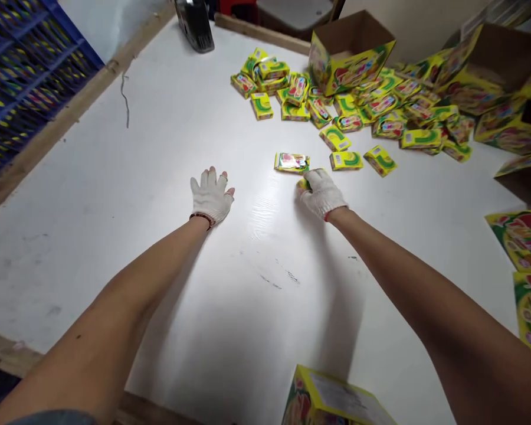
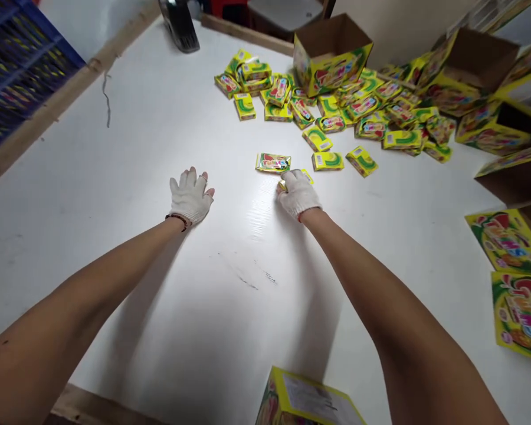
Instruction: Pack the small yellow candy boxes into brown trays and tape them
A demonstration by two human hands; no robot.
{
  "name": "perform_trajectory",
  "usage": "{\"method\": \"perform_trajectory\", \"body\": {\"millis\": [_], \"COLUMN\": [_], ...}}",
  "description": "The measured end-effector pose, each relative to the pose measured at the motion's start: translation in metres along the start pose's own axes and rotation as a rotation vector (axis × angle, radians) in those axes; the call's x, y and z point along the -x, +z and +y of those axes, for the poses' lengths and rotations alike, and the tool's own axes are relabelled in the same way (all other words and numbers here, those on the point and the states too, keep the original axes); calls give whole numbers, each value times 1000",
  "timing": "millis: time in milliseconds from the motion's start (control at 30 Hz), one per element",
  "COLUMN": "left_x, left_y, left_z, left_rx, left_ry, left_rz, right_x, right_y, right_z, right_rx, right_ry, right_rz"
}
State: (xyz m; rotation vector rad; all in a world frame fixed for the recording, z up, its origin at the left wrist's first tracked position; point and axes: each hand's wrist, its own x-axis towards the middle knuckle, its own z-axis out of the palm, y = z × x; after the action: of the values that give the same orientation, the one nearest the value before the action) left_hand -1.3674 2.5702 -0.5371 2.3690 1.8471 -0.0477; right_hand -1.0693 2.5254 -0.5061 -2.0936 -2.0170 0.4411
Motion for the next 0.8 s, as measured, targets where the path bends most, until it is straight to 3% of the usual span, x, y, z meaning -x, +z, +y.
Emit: {"method": "perform_trajectory", "body": {"millis": [133,367,500,667,800], "left_x": [-32,-74,-83,-83,-82], "left_y": [-10,-23,-24,-23,-18], "left_z": [-4,-22,-27,-30,-32], "left_rx": [18,16,43,24,8], "left_ry": [-37,-45,-44,-51,-32], "left_rz": [-105,-174,-229,-294,-291], "right_x": [-50,-178,-252,-324,-361], "right_y": [-9,-83,-111,-114,-101], "right_z": [-19,-20,-19,-16,-5], "right_rx": [-4,129,135,168,302], "right_ry": [47,285,307,403,515], "right_rz": [-21,42,98,64,-200]}}
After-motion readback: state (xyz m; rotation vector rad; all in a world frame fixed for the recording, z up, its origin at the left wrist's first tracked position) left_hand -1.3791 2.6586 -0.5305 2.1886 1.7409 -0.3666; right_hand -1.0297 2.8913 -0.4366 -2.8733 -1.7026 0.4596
